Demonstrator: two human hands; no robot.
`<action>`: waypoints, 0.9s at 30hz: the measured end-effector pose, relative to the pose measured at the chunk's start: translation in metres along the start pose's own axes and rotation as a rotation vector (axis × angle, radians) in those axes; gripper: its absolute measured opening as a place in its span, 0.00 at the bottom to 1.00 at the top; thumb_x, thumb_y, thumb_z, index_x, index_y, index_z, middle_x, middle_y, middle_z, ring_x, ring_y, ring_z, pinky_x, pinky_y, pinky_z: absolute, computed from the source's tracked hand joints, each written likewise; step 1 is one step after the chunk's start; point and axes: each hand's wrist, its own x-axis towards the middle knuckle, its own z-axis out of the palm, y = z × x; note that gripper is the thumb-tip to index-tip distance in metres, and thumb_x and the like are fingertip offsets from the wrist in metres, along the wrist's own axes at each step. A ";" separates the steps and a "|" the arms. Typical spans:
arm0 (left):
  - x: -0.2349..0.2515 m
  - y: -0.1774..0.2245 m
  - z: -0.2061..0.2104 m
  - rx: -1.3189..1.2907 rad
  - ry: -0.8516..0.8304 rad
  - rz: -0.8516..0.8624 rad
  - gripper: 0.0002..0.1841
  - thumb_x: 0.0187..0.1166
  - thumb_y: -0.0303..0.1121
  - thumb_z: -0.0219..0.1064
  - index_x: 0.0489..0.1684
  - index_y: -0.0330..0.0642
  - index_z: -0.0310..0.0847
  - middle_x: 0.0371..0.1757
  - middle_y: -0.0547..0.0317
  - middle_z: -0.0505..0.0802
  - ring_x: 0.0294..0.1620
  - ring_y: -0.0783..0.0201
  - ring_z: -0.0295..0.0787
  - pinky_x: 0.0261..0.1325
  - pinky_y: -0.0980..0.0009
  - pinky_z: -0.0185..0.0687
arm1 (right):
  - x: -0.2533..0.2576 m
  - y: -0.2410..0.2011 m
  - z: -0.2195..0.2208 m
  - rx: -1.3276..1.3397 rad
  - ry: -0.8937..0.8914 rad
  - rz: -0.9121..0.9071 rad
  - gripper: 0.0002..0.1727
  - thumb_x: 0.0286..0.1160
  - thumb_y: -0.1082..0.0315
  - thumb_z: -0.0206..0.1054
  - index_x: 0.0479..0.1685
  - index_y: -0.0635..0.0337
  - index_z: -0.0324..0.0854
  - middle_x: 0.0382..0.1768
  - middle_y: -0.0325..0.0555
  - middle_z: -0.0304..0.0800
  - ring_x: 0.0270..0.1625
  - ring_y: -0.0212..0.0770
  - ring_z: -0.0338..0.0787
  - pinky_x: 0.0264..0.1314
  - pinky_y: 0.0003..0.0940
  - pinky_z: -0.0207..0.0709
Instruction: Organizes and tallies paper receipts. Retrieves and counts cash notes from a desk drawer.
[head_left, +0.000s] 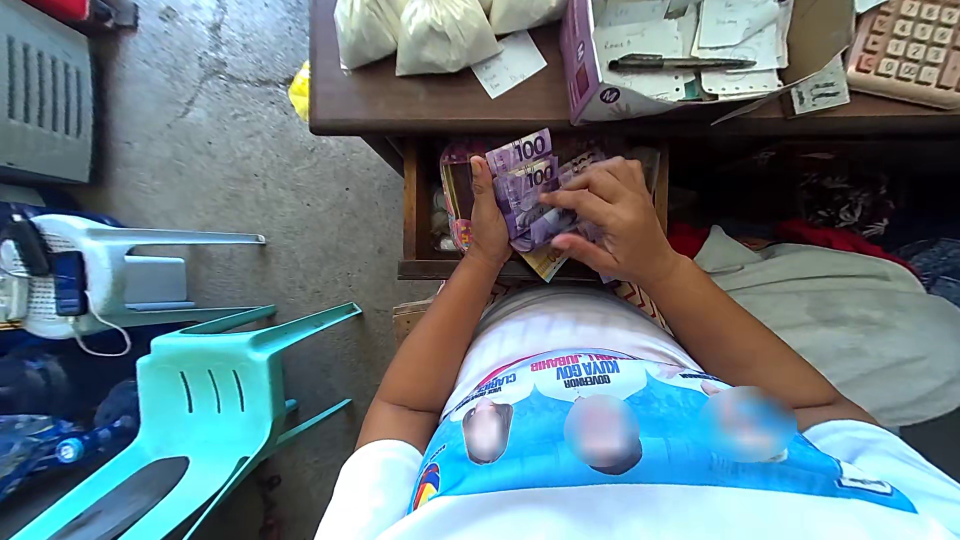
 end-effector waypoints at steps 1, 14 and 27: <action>0.000 0.000 0.000 0.002 -0.004 0.001 0.33 0.88 0.65 0.32 0.62 0.49 0.71 0.50 0.64 0.92 0.55 0.68 0.91 0.64 0.64 0.87 | -0.001 -0.002 -0.001 0.068 0.007 0.033 0.30 0.91 0.44 0.50 0.51 0.58 0.93 0.43 0.53 0.93 0.55 0.52 0.87 0.69 0.52 0.66; -0.001 0.003 0.003 0.089 0.028 -0.004 0.32 0.90 0.60 0.28 0.64 0.47 0.70 0.51 0.64 0.91 0.57 0.70 0.89 0.65 0.65 0.86 | 0.004 -0.008 0.004 -0.001 0.008 0.199 0.19 0.72 0.53 0.76 0.50 0.60 0.89 0.69 0.64 0.82 0.69 0.60 0.81 0.71 0.51 0.73; -0.001 -0.001 0.000 0.124 -0.025 0.022 0.33 0.89 0.64 0.33 0.63 0.47 0.72 0.50 0.66 0.92 0.56 0.72 0.90 0.65 0.65 0.86 | -0.001 -0.007 0.006 -0.057 0.020 0.073 0.19 0.68 0.54 0.79 0.54 0.54 0.92 0.49 0.56 0.88 0.58 0.56 0.82 0.65 0.48 0.70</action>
